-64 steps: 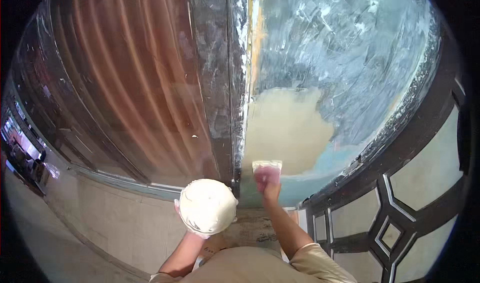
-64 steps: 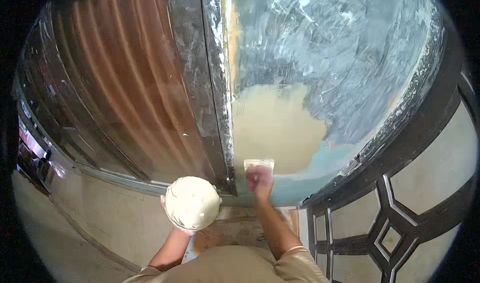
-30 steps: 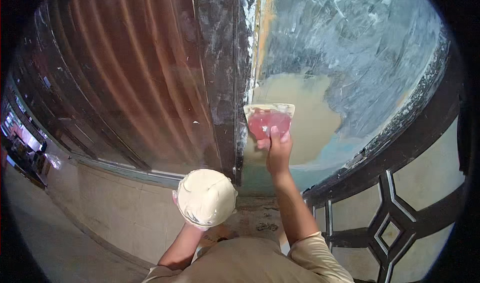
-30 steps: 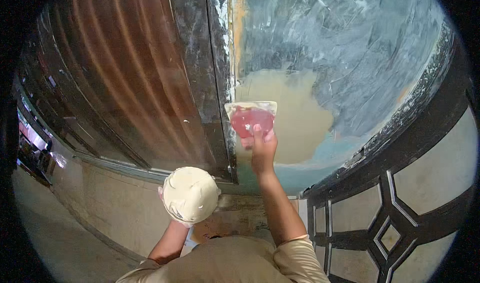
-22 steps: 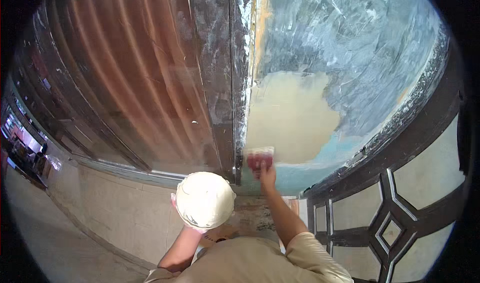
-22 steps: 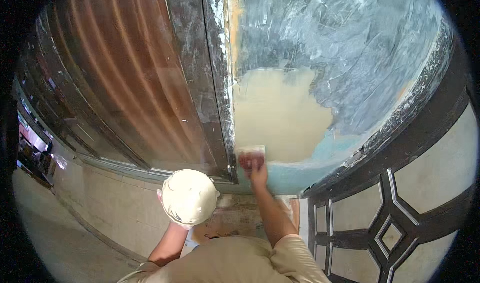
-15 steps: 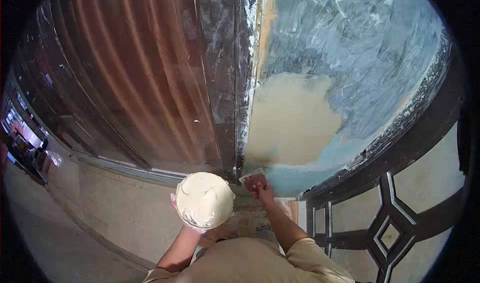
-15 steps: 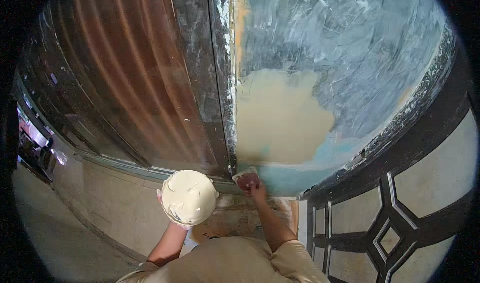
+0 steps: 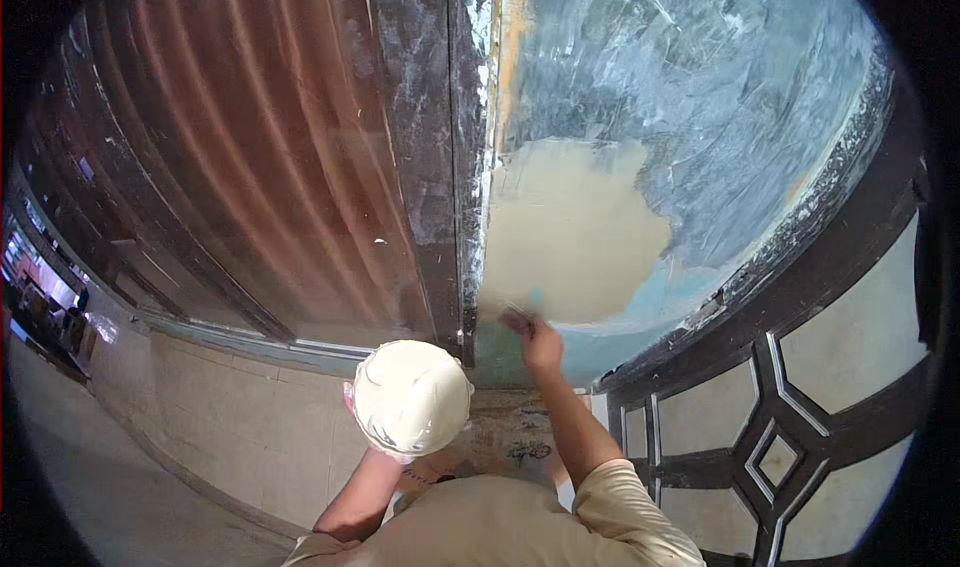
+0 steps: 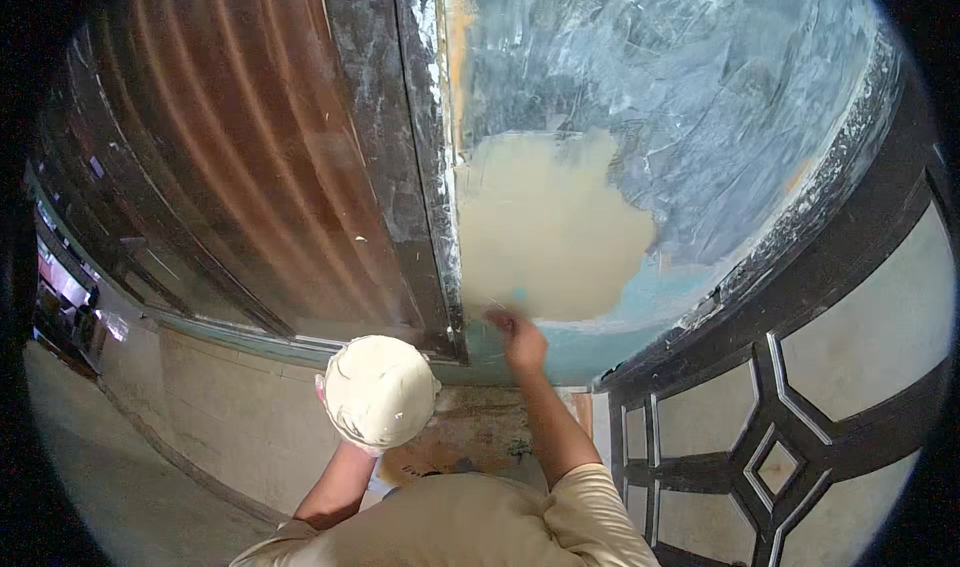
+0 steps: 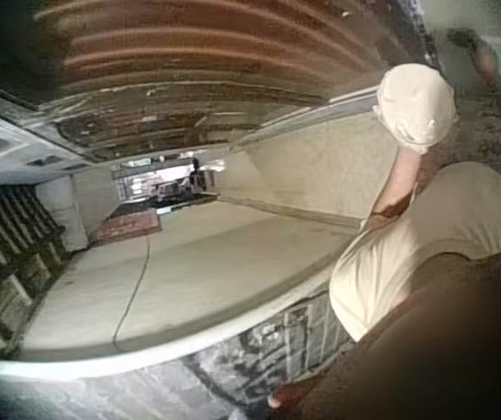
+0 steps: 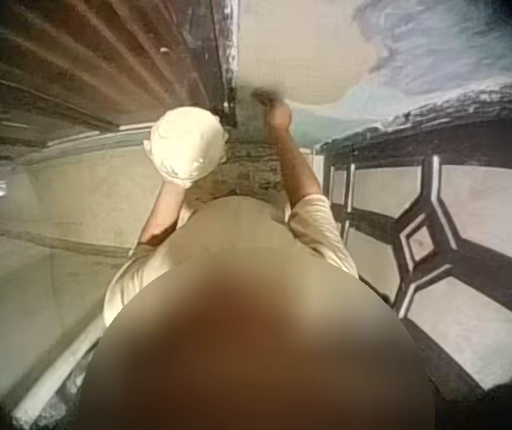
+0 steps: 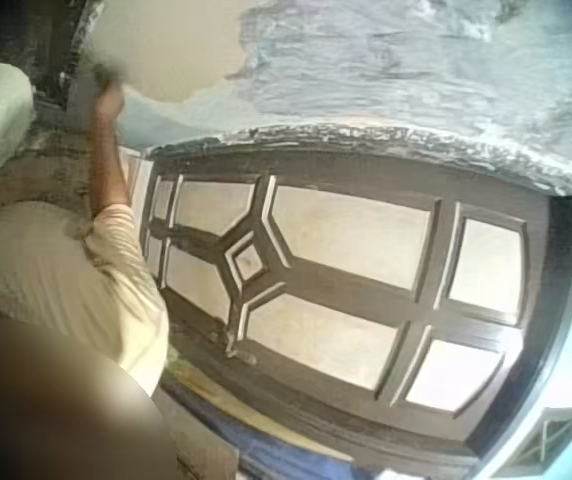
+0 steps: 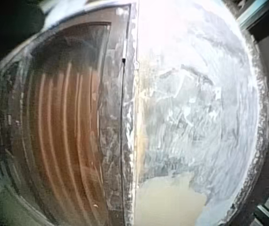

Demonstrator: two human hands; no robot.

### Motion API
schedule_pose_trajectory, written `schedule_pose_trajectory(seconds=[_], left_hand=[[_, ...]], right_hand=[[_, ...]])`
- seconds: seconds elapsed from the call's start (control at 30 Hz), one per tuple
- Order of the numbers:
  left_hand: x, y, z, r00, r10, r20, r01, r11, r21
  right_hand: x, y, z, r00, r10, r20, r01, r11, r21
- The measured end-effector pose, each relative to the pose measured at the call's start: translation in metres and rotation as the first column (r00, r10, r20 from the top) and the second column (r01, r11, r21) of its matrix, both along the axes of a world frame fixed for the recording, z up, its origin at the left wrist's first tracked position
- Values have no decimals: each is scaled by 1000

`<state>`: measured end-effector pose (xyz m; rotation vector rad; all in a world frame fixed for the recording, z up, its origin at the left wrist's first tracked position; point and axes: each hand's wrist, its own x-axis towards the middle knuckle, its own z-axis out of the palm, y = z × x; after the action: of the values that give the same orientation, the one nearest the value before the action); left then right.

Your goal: The person applies plaster from a bowl onto a wall using a putty knife.

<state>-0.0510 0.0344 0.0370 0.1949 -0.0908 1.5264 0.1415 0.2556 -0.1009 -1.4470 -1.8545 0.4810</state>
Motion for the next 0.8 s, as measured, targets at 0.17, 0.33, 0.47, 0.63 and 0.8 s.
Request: schedule_pose_trajectory(seconds=[0.17, 0.33, 0.47, 0.63, 0.8], left_hand=[[5, 3, 8, 998, 27, 59, -16, 985, -171], [10, 8, 7, 998, -56, -26, 56, 998, 3], [15, 8, 4, 993, -114, 25, 114, 993, -28], [20, 7, -6, 989, -50, 136, 58, 997, -60], [38, 7, 9, 986, -21, 163, 26, 999, -28]], right_hand=[[90, 26, -3, 949, -310, -62, 312, 950, 31], [147, -6, -61, 872, -489, -35, 486, 872, -65], [127, -51, -116, 932, -357, -58, 351, 931, -97], [75, -48, -79, 972, -223, -78, 203, 956, -211], [83, 25, 18, 929, -253, -272, 251, 967, -42]])
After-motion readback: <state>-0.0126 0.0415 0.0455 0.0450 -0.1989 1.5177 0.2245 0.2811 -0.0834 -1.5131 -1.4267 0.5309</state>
